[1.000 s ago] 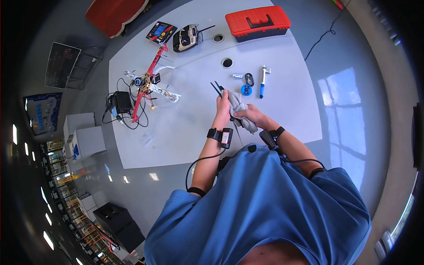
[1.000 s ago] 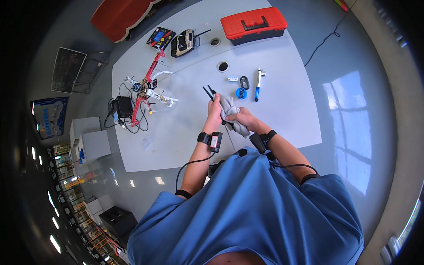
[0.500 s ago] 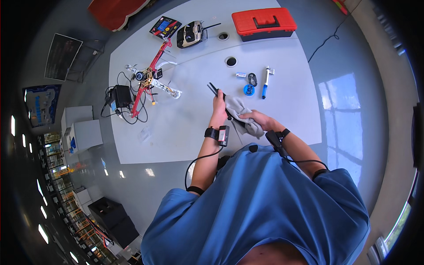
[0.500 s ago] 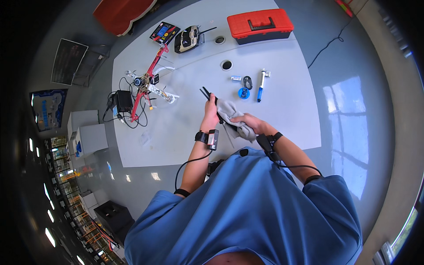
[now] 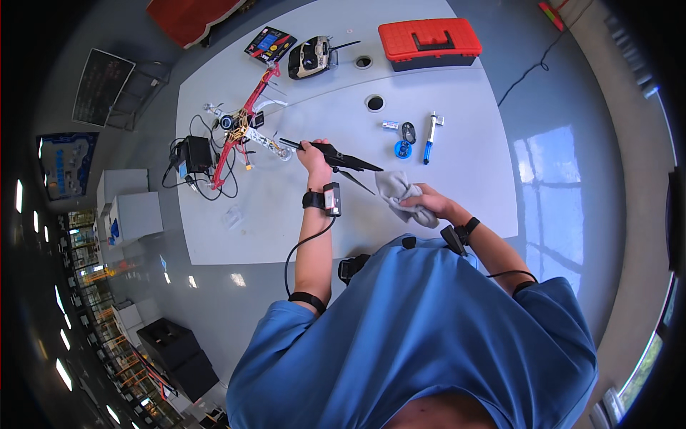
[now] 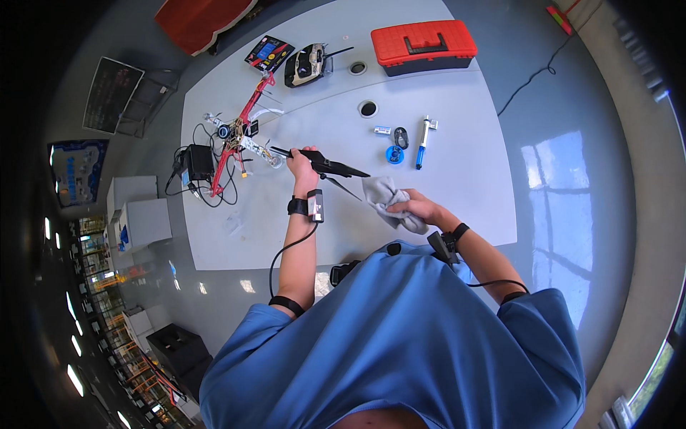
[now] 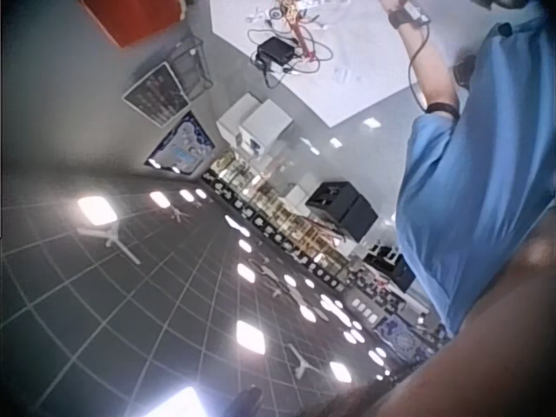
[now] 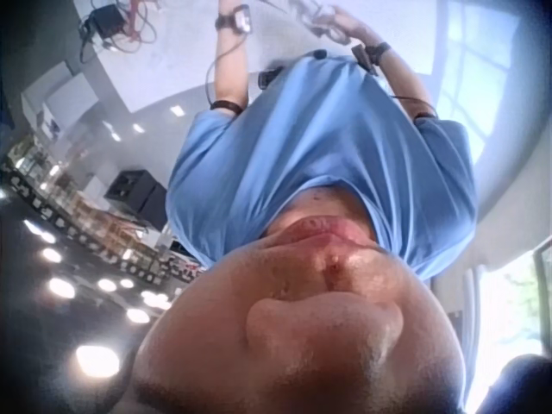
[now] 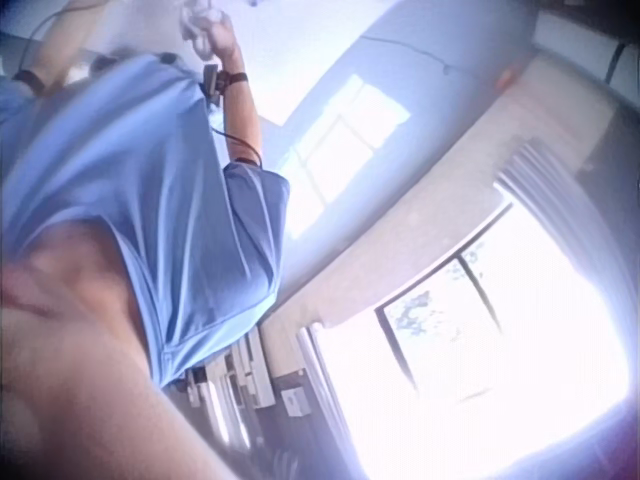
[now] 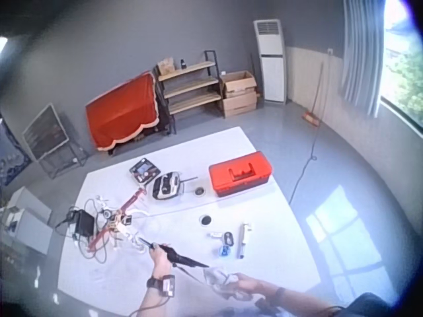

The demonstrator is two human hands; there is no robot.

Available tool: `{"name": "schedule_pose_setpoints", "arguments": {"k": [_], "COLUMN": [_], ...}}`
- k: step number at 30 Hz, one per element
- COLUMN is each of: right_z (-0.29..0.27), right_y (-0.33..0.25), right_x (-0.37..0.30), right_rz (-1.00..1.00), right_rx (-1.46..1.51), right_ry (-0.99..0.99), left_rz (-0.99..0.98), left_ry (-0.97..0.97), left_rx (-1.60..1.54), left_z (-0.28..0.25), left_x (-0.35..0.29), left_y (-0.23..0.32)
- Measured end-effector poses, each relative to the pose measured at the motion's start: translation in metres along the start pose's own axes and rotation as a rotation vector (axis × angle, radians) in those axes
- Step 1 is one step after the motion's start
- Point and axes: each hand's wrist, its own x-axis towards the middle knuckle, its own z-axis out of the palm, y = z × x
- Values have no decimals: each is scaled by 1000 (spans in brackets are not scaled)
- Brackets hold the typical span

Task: The person is cleaning a desk, a stool, and various technical equipment using a cloth.

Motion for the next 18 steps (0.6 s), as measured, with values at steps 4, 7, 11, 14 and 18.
{"name": "schedule_pose_setpoints", "arguments": {"k": [4,7,11,14,18], "right_z": [19,36,43,31,-24], "right_y": [-18,-23,-25,-15,36], "right_x": [15,40,52,44,18], "right_rz": [-109,-379,-389,-342,-254], "right_rx": [70,-274,-651,-713,-848], "right_ry": [4,121,295,268,115], "left_rz": [61,-45,83,73,131], "left_ry": [60,8,28,55,57], "left_rx": [83,118,119,122,88], "left_z": [13,30,30,34,29], "left_x": [-18,-56,-56,-50,-22], "left_y": [-14,-28,-31,-27,-7]}}
